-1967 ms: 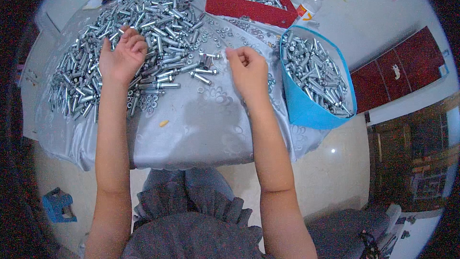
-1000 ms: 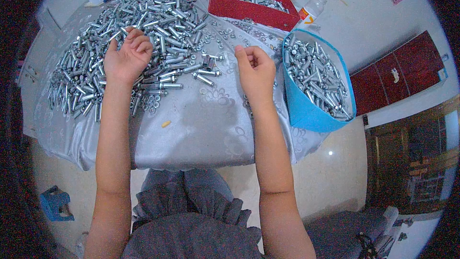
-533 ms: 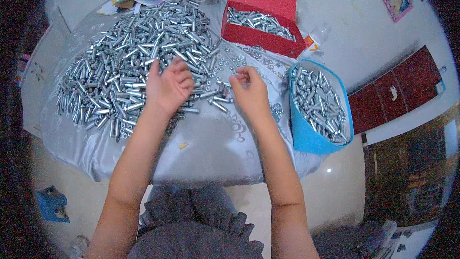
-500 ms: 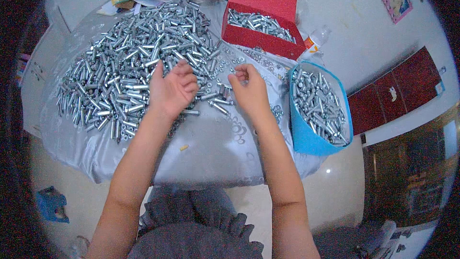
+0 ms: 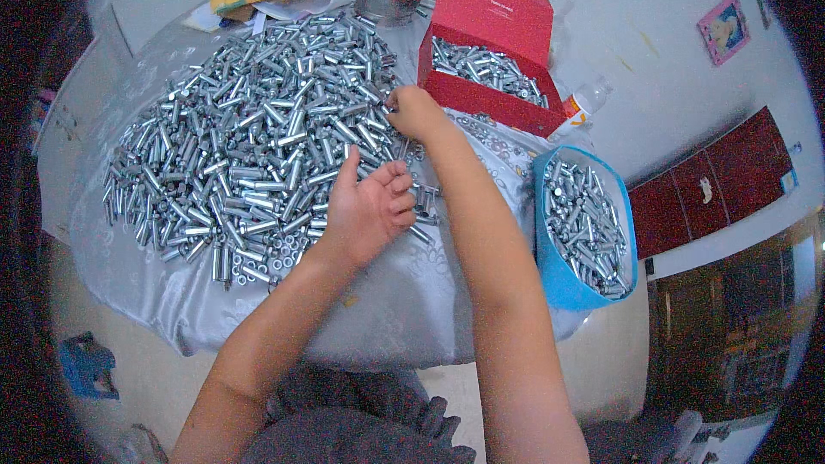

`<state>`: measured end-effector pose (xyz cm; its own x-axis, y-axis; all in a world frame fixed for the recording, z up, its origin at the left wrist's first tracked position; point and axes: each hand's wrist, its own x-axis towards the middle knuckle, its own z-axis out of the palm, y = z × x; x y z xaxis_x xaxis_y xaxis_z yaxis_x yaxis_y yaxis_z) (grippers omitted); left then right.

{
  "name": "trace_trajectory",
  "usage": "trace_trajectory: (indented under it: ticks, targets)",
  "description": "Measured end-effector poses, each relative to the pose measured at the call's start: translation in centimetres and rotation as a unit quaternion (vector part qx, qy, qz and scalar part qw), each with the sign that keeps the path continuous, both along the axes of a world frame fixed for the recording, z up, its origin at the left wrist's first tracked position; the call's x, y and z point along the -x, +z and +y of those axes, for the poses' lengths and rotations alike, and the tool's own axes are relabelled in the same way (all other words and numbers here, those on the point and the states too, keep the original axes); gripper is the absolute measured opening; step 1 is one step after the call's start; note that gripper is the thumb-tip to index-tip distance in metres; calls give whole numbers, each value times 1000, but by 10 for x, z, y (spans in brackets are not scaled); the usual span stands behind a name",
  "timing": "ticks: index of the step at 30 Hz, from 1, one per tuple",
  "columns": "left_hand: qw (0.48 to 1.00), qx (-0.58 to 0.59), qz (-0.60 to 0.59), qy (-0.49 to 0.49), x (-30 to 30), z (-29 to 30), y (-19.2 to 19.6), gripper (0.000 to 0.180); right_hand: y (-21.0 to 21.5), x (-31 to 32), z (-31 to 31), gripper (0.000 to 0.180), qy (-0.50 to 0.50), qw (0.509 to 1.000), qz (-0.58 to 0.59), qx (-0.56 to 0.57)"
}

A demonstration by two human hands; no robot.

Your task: The person repeatedly picks metal sleeves and small washers from a pile on a table, inserts the washers into the sleeves, and places the assembled units into a blue container. The process is continuous and repetitive throughout the clip.

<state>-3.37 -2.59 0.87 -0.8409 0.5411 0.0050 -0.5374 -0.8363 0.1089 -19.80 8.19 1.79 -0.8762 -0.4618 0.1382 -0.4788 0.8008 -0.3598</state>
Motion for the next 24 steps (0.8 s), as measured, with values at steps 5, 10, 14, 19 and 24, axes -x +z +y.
trace_trajectory:
  ticks: [5,10,14,19,24]
  targets:
    - [1000,20,-1,5,-1,1,1,57,-3,24,0,43,4,990,48,-131]
    - [1000,27,3,8,3,-3,2,55,-8,18,-2,37,-32,987,65,-147]
    - [999,31,-1,24,6,-6,-2,54,1,-7,-8,33,-74,970,96,-210]
    - [998,43,-14,35,4,-7,4,51,-6,-29,14,26,-71,991,115,10]
    - [998,59,7,28,5,-9,-5,49,-1,-111,30,23,-73,939,-13,335]
